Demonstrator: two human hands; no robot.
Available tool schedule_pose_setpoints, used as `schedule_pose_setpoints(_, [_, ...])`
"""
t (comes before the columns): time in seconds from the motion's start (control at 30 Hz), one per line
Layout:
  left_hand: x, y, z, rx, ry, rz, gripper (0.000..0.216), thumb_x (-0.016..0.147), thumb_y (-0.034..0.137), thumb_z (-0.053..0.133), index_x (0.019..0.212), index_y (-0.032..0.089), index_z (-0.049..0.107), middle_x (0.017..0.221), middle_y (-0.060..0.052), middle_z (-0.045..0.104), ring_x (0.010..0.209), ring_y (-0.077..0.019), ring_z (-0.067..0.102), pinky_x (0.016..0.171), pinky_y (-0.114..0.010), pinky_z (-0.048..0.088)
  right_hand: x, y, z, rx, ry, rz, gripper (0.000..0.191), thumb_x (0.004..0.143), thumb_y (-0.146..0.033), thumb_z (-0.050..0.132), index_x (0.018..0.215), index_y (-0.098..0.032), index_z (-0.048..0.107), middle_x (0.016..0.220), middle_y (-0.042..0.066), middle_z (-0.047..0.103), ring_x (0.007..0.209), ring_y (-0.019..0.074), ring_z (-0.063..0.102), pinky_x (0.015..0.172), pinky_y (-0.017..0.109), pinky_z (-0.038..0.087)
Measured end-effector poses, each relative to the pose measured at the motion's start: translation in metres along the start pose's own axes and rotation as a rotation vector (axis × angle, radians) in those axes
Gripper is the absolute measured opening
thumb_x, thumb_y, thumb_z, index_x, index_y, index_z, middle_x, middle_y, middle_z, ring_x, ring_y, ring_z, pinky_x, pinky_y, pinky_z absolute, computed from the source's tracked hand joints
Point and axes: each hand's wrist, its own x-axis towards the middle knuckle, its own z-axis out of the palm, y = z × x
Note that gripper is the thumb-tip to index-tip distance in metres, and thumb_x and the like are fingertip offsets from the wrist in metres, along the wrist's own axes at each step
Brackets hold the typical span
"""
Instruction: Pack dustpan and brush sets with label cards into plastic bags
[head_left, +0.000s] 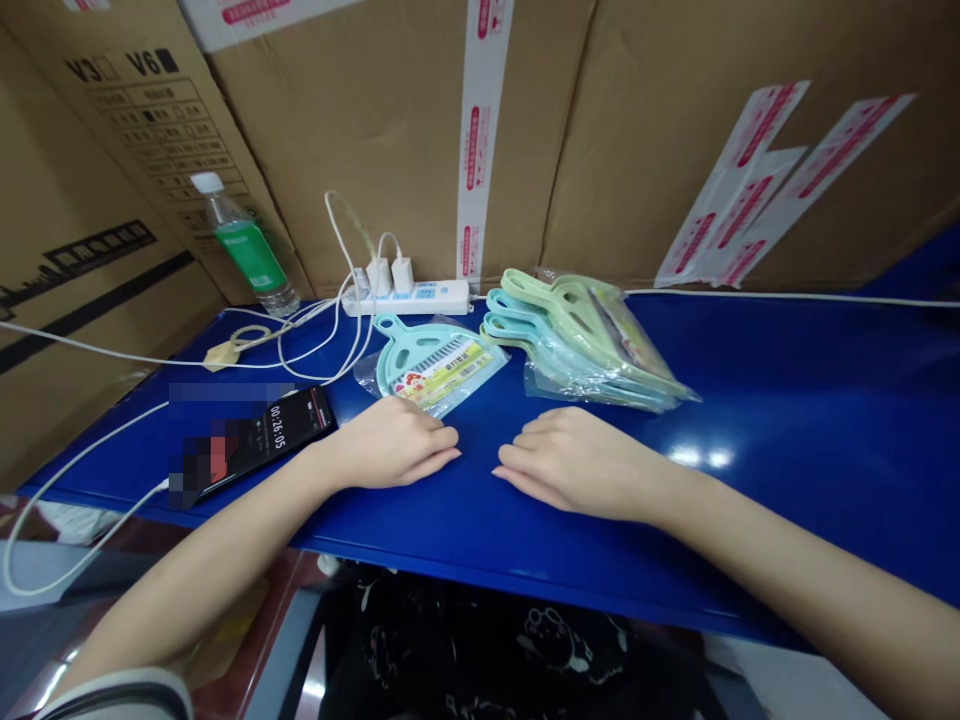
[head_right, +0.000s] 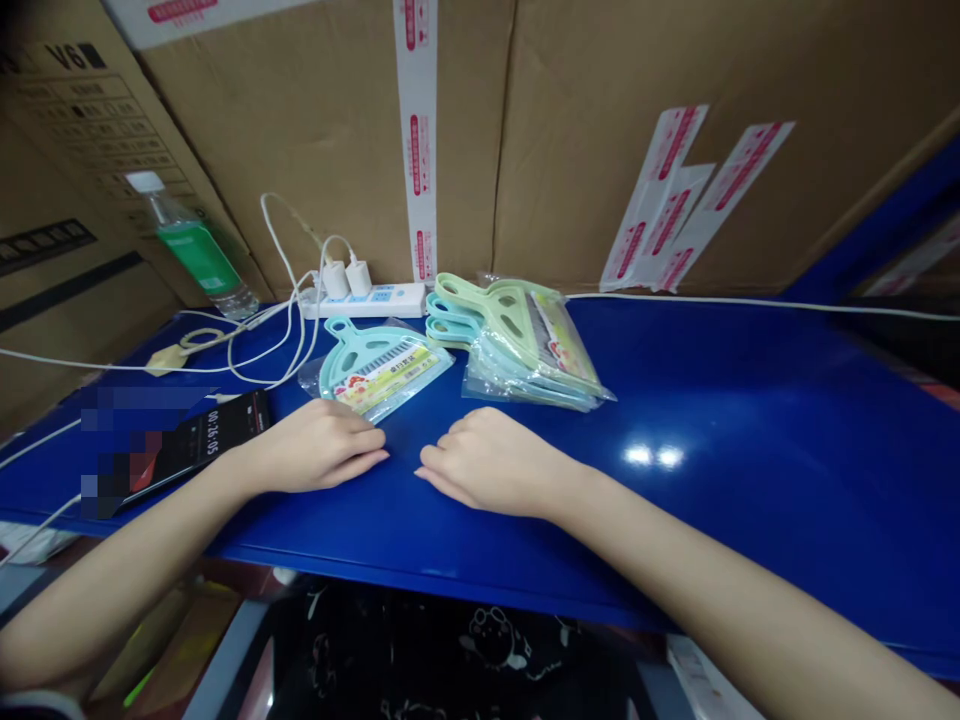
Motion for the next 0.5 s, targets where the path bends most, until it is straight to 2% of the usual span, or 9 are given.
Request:
schedule_pose_setpoints(0.27, [0.0012,0.0001,-0.0007,0.011,-0.009,0.0,0.046,0.102,0.027,0.027,0.066,0.018,0.053,0.054,0.002,0.054,0.047,-0.0121,0.051,0.05,-0.027,0.035,-0.0009,0.0098,-0.0006,0.058,-0.167,0.098,0.033,0.095,-0.022,0.046,0.066,-0.018,0.06,0.056,0.001,0.062,0.053,0.0167,0.058,0.053,0.03,0.028])
schedule_pose_setpoints(0.5, [0.0006,-0.0002,0.0011,0.068,0.031,0.037,0.045,0.102,0.026,0.026,0.067,0.018,0.053,0.052,0.003,0.056,0.044,-0.0119,0.05,0.048,-0.028,0.033,-0.0008,0.0077,-0.002,0.085,-0.215,0.12,0.033,0.096,-0.022,0.045,0.066,-0.019,0.06,0.057,0.001,0.063,0.053,0.0166,0.059,0.053,0.03,0.027])
